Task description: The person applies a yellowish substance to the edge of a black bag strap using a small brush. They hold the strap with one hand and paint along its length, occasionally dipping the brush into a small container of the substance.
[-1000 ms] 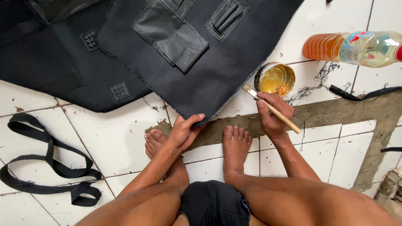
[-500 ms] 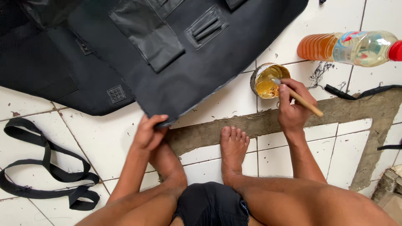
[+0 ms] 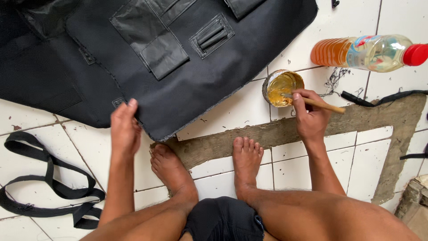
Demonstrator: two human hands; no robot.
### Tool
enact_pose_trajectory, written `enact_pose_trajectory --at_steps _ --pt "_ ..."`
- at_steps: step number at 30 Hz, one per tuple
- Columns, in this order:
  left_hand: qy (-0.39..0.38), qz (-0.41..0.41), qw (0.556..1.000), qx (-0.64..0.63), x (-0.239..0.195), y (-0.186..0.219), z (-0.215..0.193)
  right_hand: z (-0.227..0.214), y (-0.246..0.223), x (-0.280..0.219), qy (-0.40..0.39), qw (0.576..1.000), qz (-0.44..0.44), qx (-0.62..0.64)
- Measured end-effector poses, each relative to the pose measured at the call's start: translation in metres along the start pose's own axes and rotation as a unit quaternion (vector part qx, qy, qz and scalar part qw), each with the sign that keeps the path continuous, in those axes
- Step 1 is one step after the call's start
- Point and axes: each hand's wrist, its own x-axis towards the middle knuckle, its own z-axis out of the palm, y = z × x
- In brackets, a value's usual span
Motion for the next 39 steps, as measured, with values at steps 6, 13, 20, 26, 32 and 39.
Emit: enact_pose_trajectory --at_steps 6,13,20,26,32,39 --pt "0.020 -0.062 0.998 0.004 0.018 0.115 0.048 0.003 0.008 -0.003 -0.021 0.999 0.048 0.011" --pt "0.133 0.099 0.985 -0.037 0.056 0.074 0.003 0.007 0.012 -0.007 -0.009 0.998 0.056 0.009" --pt "0.142 0.205 0.968 0.024 -0.014 0.069 -0.016 0.005 0.013 -0.011 -0.018 0.997 0.077 0.007" --pt "0.236 0.062 0.969 0.047 -0.026 0.068 -0.088 0.004 0.006 -0.012 -0.012 0.999 0.043 -0.006" --pt "0.190 0.054 0.954 0.224 -0.005 0.068 -0.160 0.003 0.004 -0.011 -0.010 0.999 0.036 -0.006" --pt "0.184 -0.008 0.952 0.246 0.000 0.080 -0.207 0.003 0.009 -0.011 -0.028 0.998 0.047 -0.005"
